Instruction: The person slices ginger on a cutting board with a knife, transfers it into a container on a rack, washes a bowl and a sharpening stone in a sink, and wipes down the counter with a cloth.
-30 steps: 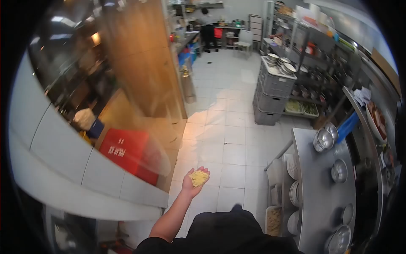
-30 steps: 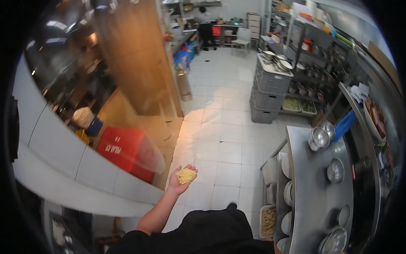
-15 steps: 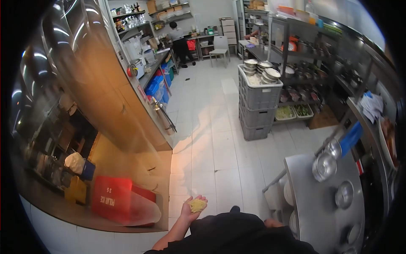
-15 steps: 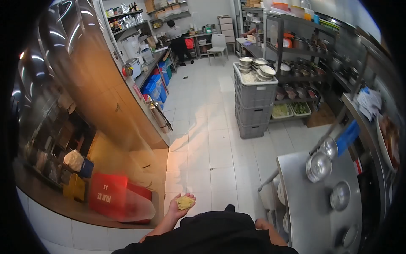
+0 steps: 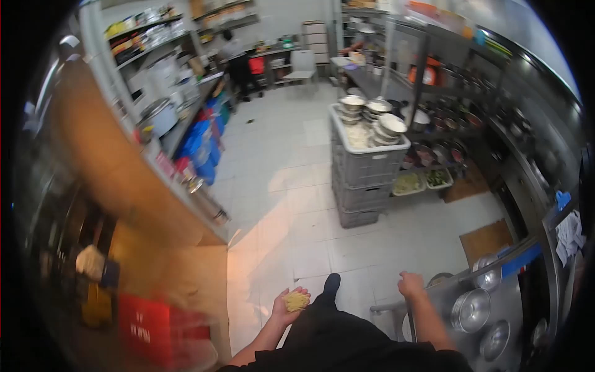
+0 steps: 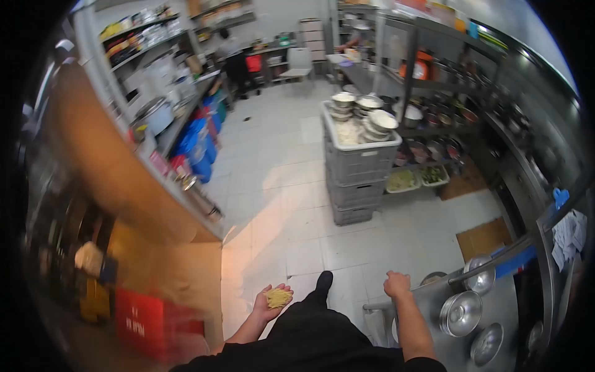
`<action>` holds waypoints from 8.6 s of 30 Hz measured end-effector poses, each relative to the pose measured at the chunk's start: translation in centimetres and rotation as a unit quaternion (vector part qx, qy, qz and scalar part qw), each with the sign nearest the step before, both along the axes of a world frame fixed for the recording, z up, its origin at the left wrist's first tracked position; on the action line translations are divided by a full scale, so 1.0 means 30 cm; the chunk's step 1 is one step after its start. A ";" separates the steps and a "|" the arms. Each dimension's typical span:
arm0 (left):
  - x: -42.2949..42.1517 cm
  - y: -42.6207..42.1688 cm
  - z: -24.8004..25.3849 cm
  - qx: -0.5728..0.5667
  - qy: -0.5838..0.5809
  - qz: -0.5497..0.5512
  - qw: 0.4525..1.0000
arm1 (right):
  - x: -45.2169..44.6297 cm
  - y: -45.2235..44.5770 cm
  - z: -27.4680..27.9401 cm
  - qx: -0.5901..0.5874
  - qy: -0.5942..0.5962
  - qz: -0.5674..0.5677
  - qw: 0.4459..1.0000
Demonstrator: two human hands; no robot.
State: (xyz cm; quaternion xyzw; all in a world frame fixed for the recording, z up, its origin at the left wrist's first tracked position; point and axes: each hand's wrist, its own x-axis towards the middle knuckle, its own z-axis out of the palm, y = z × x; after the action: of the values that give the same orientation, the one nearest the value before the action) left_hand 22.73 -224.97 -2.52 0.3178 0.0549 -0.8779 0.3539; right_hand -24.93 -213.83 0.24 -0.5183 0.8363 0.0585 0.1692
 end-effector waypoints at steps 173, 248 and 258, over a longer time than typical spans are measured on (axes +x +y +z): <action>-3.023 -2.630 1.106 -0.914 -0.291 -0.126 0.252 | -0.057 -0.116 -0.853 -0.016 -0.246 -0.480 0.842; -1.839 1.968 0.235 -0.431 0.121 -0.868 0.215 | 1.499 0.871 -0.238 -0.358 -0.127 -0.925 -0.015; -2.260 2.424 0.030 -0.308 -0.119 -0.798 0.504 | 2.048 0.576 -0.674 -0.328 -0.279 -0.902 0.028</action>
State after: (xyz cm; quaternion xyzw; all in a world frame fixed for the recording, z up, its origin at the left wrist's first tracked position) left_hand -45.08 -152.23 -1.63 0.1993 -0.5387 -0.7038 -0.4180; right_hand 36.53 -196.54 -19.96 0.6679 0.4631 -0.5701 0.1204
